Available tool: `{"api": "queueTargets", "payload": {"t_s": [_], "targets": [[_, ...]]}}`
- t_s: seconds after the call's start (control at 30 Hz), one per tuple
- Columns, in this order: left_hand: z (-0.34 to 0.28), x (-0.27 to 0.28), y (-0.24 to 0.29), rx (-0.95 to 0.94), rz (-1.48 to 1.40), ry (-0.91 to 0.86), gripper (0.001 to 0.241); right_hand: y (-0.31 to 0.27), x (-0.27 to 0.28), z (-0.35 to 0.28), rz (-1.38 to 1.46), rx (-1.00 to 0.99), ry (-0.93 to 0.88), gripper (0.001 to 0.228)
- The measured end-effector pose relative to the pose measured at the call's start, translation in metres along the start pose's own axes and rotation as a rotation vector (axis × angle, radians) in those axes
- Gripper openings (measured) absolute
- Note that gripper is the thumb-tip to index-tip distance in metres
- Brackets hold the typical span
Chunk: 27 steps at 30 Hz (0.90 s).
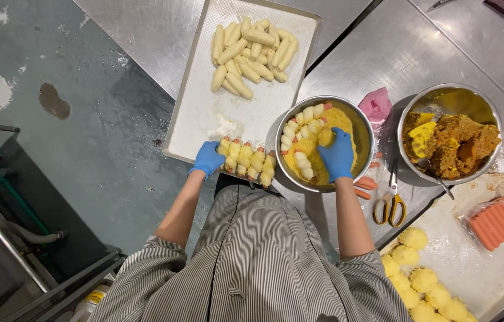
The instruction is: Preparing pastries by wrapping sausages in dough, snipping for patterns, and coating in breadcrumbs.
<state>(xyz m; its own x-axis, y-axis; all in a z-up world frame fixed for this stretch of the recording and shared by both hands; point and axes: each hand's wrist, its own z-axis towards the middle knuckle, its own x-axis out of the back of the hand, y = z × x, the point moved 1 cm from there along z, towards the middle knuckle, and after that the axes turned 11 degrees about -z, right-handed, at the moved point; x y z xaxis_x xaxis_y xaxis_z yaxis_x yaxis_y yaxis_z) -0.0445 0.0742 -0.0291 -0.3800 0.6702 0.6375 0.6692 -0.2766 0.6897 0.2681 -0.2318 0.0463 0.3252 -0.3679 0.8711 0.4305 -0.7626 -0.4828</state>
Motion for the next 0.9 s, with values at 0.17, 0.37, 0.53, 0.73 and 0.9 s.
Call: {"api": "queueTargets", "payload": {"t_s": [0.17,0.37,0.53,0.73,0.9], "targets": [[0.011,0.002,-0.014,0.093,-0.112,-0.005,0.053,0.004,-0.009,0.002,-0.304,0.062,0.252,0.082],[0.012,0.014,0.004,-0.040,-0.115,0.327,0.037,-0.030,0.022,-0.013,-0.150,0.026,0.120,0.053],[0.007,0.027,0.063,-0.073,-0.263,0.374,0.026,0.028,-0.036,-0.004,-0.124,0.331,0.220,0.079],[0.006,0.004,0.117,-0.220,-0.390,0.350,0.021,0.001,0.008,-0.008,0.245,-0.174,-0.061,0.053],[0.004,-0.020,0.175,-0.299,-0.462,0.200,0.020,0.002,-0.017,-0.017,-0.098,0.167,-0.087,0.059]]}}
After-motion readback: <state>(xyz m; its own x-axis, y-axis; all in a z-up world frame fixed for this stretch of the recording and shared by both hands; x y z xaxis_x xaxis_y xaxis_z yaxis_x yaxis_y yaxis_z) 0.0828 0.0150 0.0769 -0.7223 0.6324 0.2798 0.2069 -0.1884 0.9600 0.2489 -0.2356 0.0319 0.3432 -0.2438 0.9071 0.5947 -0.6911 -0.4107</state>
